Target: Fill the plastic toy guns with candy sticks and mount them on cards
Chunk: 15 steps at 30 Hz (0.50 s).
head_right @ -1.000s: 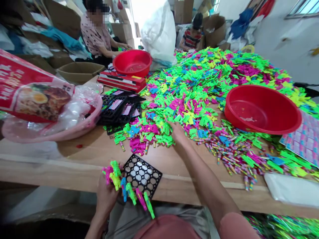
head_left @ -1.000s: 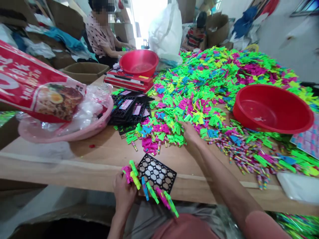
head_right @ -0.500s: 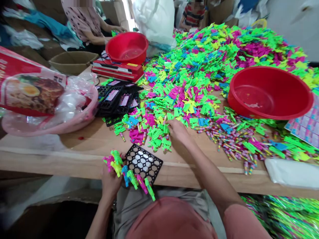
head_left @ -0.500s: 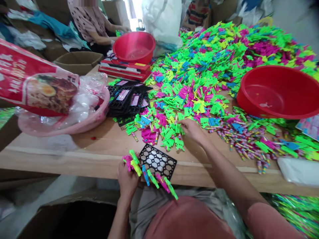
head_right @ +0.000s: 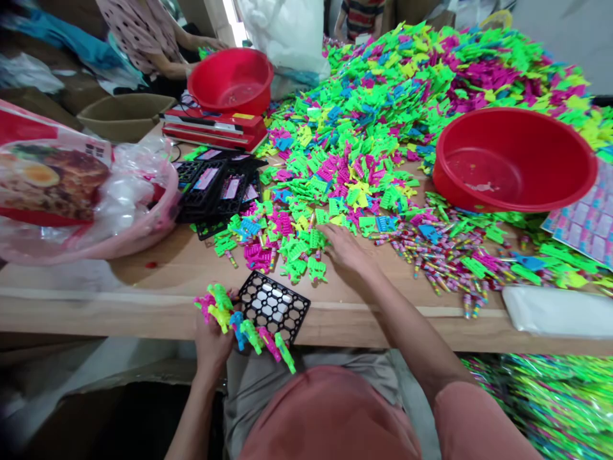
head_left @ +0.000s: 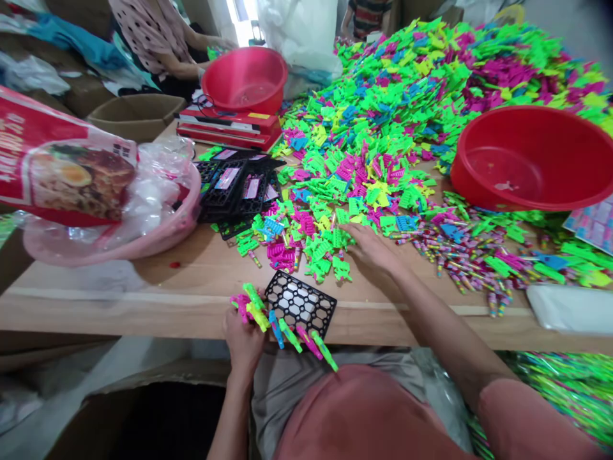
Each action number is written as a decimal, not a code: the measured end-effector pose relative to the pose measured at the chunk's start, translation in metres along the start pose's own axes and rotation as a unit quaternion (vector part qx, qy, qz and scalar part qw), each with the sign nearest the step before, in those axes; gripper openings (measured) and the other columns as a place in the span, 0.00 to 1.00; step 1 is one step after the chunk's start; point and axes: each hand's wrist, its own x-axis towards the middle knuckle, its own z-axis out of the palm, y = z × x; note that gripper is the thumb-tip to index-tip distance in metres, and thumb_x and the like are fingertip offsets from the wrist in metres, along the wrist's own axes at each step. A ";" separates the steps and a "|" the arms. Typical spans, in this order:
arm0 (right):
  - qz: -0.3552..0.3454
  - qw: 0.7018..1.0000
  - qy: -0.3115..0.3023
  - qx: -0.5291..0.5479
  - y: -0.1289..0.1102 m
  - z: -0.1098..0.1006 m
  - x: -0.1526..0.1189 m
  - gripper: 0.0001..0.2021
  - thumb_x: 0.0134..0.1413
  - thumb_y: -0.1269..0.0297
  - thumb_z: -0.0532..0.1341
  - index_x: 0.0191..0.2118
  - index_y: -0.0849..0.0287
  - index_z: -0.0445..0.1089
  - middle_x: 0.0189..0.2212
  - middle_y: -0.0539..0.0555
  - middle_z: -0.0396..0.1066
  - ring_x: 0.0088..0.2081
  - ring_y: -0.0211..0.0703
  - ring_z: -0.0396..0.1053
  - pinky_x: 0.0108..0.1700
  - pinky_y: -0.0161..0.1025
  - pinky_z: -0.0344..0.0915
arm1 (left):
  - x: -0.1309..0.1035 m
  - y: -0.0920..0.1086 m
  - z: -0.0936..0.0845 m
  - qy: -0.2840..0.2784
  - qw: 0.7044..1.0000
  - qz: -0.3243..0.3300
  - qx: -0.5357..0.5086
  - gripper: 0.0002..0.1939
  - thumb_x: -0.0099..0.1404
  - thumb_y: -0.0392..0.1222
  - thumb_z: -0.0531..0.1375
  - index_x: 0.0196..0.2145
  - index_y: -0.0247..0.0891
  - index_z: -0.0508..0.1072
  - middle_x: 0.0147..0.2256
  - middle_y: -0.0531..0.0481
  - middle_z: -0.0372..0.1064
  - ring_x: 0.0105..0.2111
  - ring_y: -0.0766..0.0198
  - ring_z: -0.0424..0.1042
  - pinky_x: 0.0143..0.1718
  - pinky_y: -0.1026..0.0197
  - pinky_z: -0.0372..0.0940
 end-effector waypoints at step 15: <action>0.224 0.877 0.179 0.385 0.029 -0.031 -0.011 0.23 0.50 0.41 0.67 0.39 0.56 0.71 0.30 0.52 0.74 0.27 0.40 0.67 0.31 0.37 0.64 | -0.001 -0.007 0.006 0.002 1.000 -0.018 0.014 0.20 0.64 0.51 0.56 0.44 0.36 0.79 0.39 0.38 0.73 0.46 0.44 0.71 0.53 0.41 0.66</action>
